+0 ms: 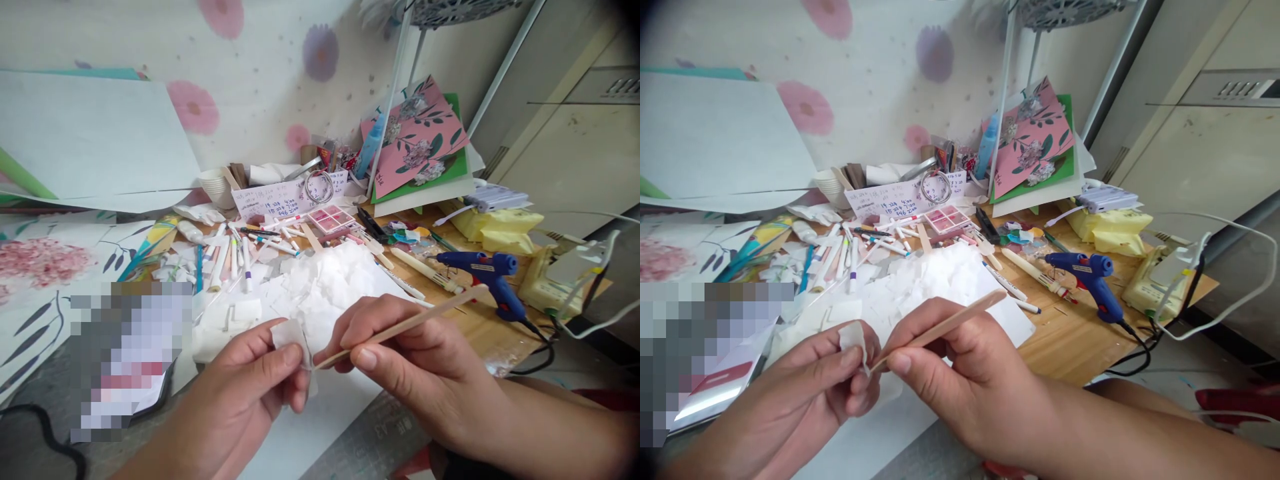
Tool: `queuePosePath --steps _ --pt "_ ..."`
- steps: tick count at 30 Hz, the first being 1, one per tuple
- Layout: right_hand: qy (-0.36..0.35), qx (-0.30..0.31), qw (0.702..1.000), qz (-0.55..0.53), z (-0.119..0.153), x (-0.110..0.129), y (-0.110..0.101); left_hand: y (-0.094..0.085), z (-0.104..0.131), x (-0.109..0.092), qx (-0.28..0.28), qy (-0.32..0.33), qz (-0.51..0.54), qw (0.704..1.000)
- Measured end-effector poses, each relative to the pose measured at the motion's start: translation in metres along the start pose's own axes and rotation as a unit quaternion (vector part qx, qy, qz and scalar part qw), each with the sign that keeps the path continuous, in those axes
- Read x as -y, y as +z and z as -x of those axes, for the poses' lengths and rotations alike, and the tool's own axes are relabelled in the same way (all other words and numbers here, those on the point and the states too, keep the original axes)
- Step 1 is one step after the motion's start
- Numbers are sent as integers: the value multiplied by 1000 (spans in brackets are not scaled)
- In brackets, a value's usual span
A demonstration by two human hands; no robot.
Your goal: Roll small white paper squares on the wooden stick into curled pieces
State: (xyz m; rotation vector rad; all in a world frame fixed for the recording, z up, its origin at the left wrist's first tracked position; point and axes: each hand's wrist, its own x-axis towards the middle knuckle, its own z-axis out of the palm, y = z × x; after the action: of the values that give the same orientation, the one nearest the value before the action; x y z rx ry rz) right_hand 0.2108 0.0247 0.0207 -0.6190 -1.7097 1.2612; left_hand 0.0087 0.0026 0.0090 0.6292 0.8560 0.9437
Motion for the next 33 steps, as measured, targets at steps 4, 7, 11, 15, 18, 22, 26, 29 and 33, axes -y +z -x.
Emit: queuePosePath --steps 4,7,11,15,18,22,26,29,33 --pt "0 6 1000 3 1 -1 0 0 0 1 9 4 -3 1000" --pt "1 6 1000 6 1 -1 0 -1 0 1 8 6 -7 1000" --pt "-11 8 1000 6 1 -2 0 -1 -1 1 -3 9 -8 1000" --pt "-12 5 1000 16 1 -1 0 0 0 0 -1 8 -15 1000" --pt "-1 8 1000 18 1 0 1 1 1 0 7 7 -17 1000" --pt "2 2 1000 -16 1 -1 2 0 0 3 1 26 -73 997" --pt "29 -3 995 -95 0 -3 3 -8 -3 5 -120 124 -249 953" --pt "51 -13 991 -123 -2 -4 4 -12 -1 1 -189 242 -370 877" --pt "57 -15 993 -106 -2 -3 4 -5 6 -4 -63 235 -472 847"
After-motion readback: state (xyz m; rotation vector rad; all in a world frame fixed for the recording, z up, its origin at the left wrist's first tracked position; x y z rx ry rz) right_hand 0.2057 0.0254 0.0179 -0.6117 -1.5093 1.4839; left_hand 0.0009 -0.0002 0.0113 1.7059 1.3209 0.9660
